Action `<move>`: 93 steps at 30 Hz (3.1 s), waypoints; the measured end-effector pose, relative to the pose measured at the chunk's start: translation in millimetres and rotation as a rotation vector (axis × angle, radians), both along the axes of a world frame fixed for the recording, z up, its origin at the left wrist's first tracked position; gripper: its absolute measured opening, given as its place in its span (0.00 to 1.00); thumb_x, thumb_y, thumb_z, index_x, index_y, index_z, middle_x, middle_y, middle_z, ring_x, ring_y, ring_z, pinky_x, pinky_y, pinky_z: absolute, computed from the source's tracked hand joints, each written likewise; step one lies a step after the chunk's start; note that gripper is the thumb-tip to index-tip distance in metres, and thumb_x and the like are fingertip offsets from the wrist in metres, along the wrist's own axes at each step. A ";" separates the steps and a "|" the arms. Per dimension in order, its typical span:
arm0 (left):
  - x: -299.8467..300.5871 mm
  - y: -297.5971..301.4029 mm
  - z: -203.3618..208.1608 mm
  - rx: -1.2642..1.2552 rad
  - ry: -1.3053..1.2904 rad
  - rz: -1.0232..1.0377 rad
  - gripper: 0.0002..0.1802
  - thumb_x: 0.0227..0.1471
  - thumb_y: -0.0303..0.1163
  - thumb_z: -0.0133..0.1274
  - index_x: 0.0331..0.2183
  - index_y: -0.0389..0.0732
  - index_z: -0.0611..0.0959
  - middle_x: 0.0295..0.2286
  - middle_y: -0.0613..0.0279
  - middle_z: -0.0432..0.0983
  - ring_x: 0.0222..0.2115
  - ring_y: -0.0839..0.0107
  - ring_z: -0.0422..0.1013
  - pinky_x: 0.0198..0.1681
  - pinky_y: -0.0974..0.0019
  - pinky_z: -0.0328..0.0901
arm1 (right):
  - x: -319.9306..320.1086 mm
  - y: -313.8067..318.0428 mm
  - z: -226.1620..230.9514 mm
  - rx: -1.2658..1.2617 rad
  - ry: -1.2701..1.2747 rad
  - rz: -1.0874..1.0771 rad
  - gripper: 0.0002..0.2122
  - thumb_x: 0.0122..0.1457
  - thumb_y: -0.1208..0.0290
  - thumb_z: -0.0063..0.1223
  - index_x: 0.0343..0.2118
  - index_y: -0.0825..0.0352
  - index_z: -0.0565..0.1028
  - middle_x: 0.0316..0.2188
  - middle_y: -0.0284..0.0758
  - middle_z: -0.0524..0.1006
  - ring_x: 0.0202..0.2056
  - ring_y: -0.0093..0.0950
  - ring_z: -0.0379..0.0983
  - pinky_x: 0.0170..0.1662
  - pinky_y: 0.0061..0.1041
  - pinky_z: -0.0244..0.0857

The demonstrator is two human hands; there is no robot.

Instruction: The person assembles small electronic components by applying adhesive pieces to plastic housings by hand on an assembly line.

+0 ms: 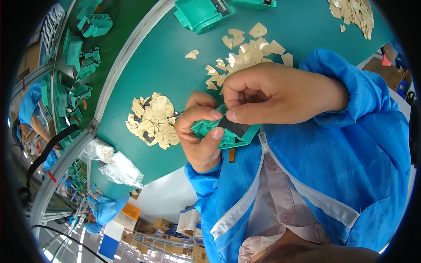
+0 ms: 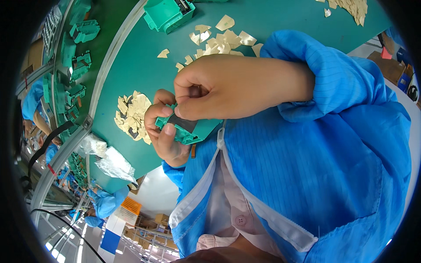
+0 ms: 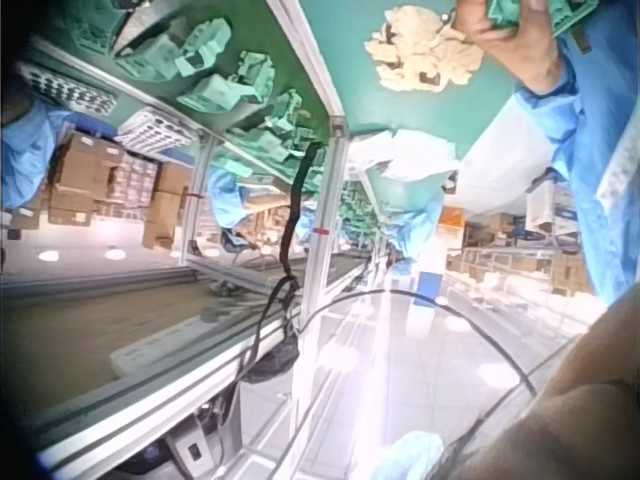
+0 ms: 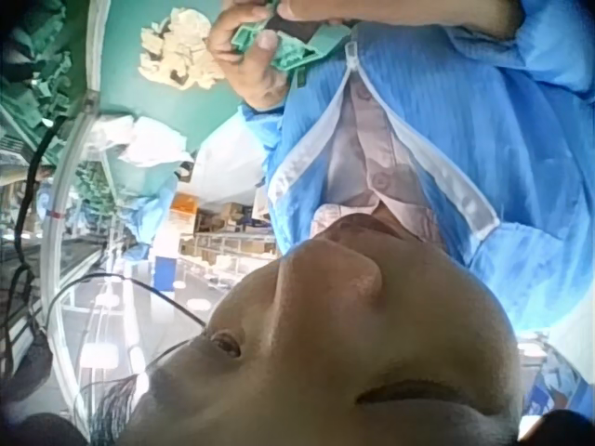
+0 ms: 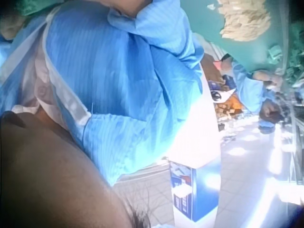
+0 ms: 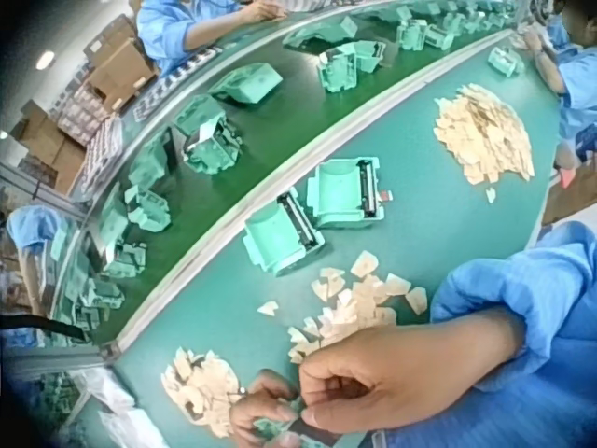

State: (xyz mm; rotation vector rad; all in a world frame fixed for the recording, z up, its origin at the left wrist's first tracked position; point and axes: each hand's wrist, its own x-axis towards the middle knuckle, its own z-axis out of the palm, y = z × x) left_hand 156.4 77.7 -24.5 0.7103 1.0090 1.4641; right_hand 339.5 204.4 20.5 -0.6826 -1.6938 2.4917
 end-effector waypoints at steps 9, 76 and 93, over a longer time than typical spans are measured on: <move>15.4 5.6 -10.9 0.008 -0.139 0.014 0.16 0.39 0.34 0.64 0.33 0.38 0.82 0.31 0.57 0.67 0.30 0.72 0.64 0.36 0.71 0.59 | 7.4 -0.8 -6.2 -0.009 0.002 -0.062 0.07 0.63 0.70 0.54 0.30 0.66 0.71 0.21 0.24 0.69 0.24 0.12 0.61 0.25 0.17 0.55; 23.8 6.8 -0.8 0.097 0.092 0.169 0.18 0.39 0.38 0.64 0.32 0.40 0.79 0.28 0.56 0.66 0.27 0.72 0.63 0.33 0.71 0.60 | 10.2 -8.5 -22.5 0.037 -0.103 -0.108 0.16 0.60 0.61 0.61 0.32 0.66 0.67 0.25 0.29 0.71 0.26 0.16 0.67 0.27 0.20 0.62; 0.3 -2.8 30.0 0.243 0.129 0.108 0.25 0.46 0.44 0.59 0.43 0.38 0.77 0.40 0.49 0.69 0.39 0.62 0.69 0.42 0.62 0.67 | -0.4 -19.2 20.3 -0.150 0.000 0.064 0.15 0.67 0.56 0.50 0.37 0.67 0.74 0.27 0.26 0.69 0.27 0.14 0.65 0.30 0.17 0.61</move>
